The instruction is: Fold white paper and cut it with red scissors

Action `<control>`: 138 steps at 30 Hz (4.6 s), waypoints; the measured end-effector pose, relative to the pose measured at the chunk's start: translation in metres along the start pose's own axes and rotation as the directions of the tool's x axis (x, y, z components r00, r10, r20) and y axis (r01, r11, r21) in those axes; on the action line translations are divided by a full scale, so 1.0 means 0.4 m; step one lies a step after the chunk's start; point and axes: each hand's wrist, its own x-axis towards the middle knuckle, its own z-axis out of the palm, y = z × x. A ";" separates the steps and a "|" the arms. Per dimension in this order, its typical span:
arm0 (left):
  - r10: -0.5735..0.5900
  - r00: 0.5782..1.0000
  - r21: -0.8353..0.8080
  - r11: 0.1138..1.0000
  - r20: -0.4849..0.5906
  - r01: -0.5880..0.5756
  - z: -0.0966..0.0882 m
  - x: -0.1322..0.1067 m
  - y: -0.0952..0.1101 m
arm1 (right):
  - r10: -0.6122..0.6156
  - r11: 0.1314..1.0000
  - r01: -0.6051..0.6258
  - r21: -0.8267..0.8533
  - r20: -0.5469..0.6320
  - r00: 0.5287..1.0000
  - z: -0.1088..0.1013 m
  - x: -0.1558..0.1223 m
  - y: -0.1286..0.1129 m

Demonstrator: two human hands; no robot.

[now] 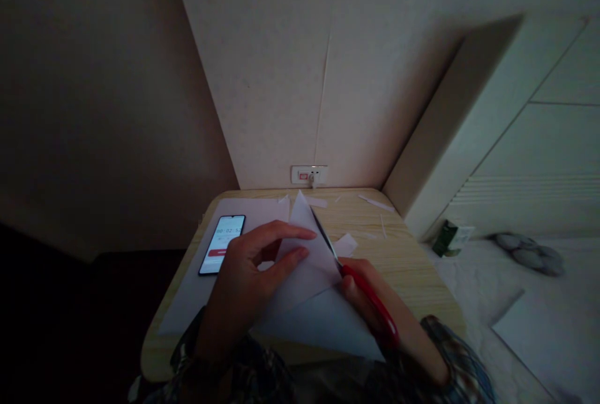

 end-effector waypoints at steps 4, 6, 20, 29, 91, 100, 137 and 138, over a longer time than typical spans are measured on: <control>-0.044 0.999 -0.020 0.999 0.014 0.044 -0.003 0.001 0.008 | 0.014 1.000 -0.014 -0.009 -0.012 1.000 -0.001 0.000 -0.009; -0.053 0.998 -0.038 0.998 0.020 0.053 -0.003 0.001 0.009 | 0.026 1.000 -0.026 -0.002 -0.013 1.000 0.000 -0.003 -0.011; -0.055 0.994 -0.027 0.998 0.092 0.058 0.005 0.006 -0.005 | 0.018 0.998 -0.020 0.065 0.033 0.999 0.011 -0.002 0.019; -0.029 0.993 0.016 1.000 0.112 0.027 0.005 0.008 -0.004 | 0.062 0.996 -0.061 0.057 -0.005 0.998 0.016 -0.011 0.029; -0.036 0.986 -0.033 0.999 0.164 0.042 0.001 -0.001 -0.006 | 0.123 0.971 -0.122 0.207 0.006 0.992 0.022 -0.023 0.027; 0.004 0.981 -0.025 1.000 0.196 0.001 0.006 0.000 -0.014 | 0.156 0.961 -0.151 0.232 -0.004 0.988 0.012 -0.018 0.017; -0.007 0.979 -0.098 0.995 0.205 0.028 0.014 -0.002 -0.012 | 0.163 0.976 -0.154 0.152 -0.043 0.986 0.011 -0.029 0.023; -0.015 0.979 -0.096 0.995 0.205 0.035 0.014 -0.003 -0.012 | 0.156 0.977 -0.149 0.149 -0.036 0.987 0.010 -0.029 0.019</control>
